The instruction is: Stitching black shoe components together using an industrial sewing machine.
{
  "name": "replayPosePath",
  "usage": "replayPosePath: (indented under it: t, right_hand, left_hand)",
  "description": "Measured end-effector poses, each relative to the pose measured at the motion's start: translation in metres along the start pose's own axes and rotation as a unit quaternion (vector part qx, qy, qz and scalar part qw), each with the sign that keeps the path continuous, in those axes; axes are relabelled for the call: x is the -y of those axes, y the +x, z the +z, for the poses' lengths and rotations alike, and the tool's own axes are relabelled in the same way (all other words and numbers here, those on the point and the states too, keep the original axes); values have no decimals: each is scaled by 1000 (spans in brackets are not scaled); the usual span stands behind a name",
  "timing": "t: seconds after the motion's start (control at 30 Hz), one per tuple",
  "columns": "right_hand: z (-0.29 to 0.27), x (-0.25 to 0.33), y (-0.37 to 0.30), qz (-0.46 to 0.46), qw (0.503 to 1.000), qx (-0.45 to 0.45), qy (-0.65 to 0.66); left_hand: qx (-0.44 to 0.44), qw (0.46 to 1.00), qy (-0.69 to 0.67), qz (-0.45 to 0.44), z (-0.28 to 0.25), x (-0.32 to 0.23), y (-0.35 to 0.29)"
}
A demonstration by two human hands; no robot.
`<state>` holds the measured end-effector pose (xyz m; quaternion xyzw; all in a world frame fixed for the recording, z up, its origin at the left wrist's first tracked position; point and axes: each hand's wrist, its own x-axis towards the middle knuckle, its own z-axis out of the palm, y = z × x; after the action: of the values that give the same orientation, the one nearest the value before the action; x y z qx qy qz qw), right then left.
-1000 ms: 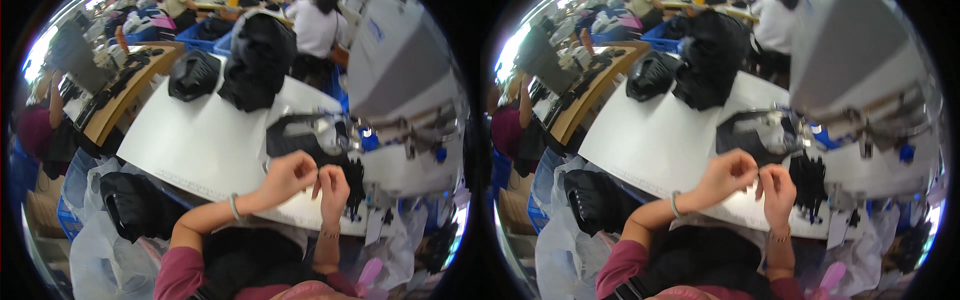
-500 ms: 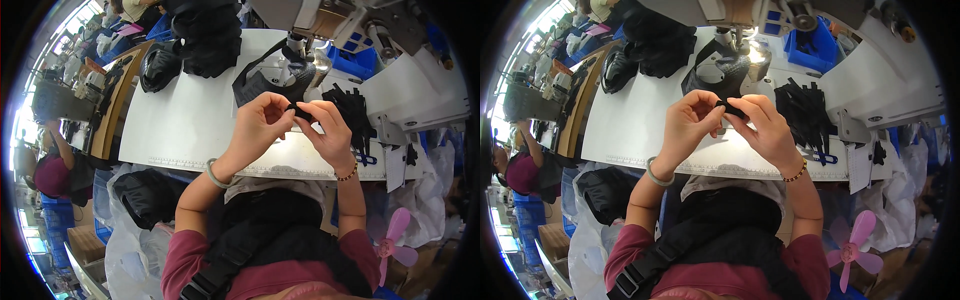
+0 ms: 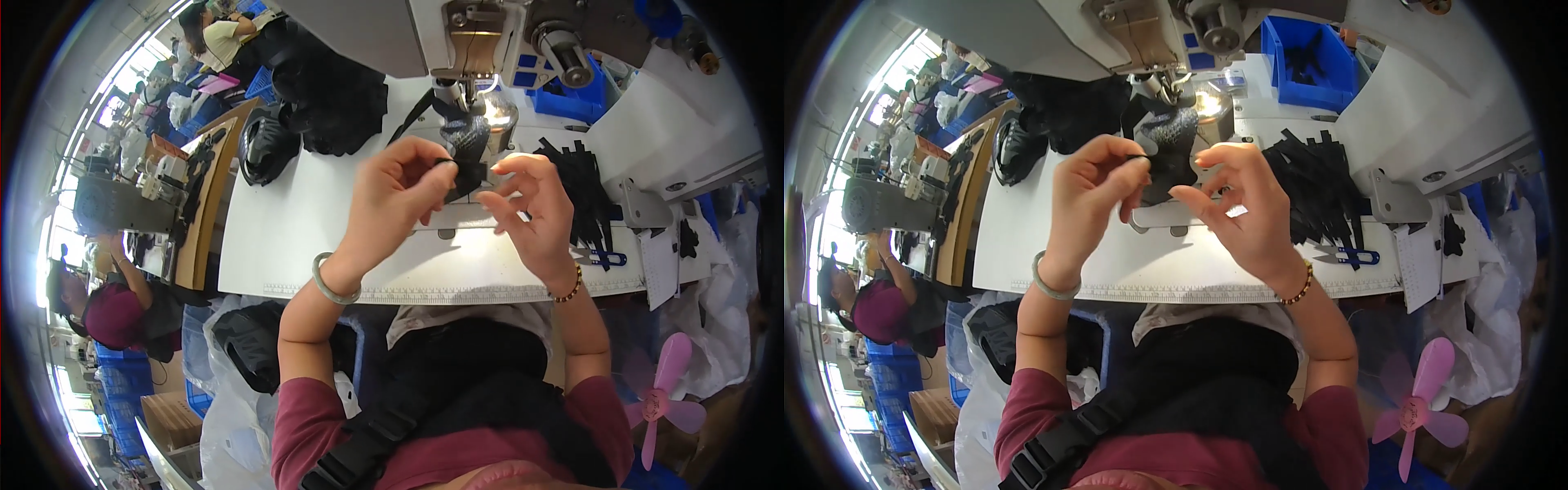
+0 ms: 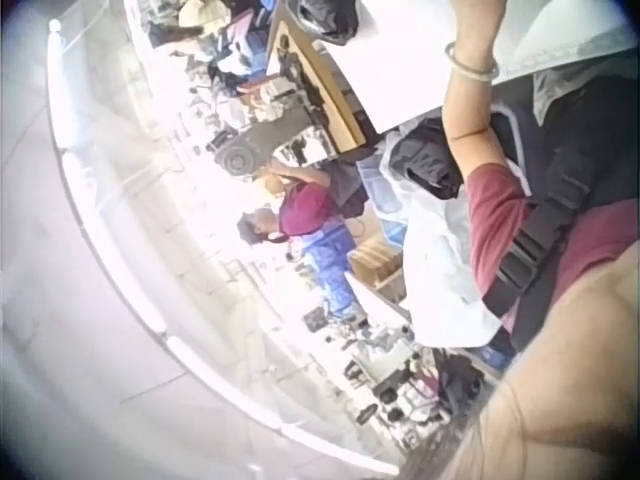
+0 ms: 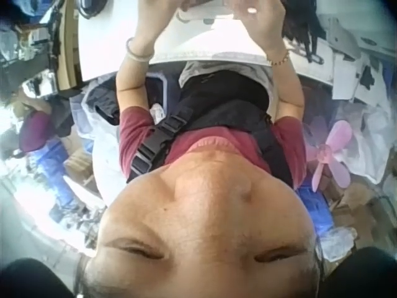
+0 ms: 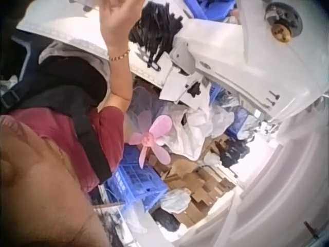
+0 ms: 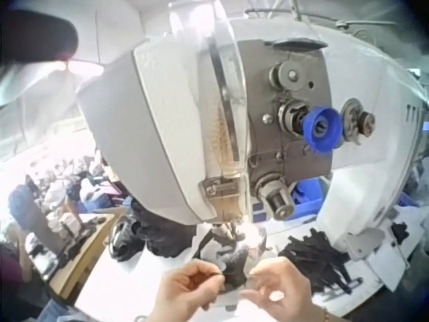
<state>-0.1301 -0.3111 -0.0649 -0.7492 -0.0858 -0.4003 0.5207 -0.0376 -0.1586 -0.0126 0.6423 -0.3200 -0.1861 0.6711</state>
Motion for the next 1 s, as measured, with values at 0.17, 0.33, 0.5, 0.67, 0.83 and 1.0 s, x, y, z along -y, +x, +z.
replayPosePath:
  t: [0.17, 0.33, 0.5, 0.67, 0.83, 1.0]
  right_hand:
    - [8, 3, 15, 279, 941, -42, 188]
    - [36, -1, 31, 251, 891, -140, 351]
    - [46, -16, 23, 233, 930, -163, 235]
    - [36, -40, 13, 141, 978, -103, 119]
    - [38, -33, 14, 15, 995, -99, 26]
    - [36, -43, 14, -49, 993, -84, -67]
  left_hand:
    - [-56, 998, -37, 19, -11, -9, 31]
    - [-22, 997, -59, -54, -9, 0, 47]
    - [-53, 994, -69, -61, -6, 18, 42]
    - [-86, 987, -115, -71, -3, 24, 45]
    - [-64, 990, -113, -54, -5, 24, 44]
    - [-67, 995, -71, -35, -3, 23, 47]
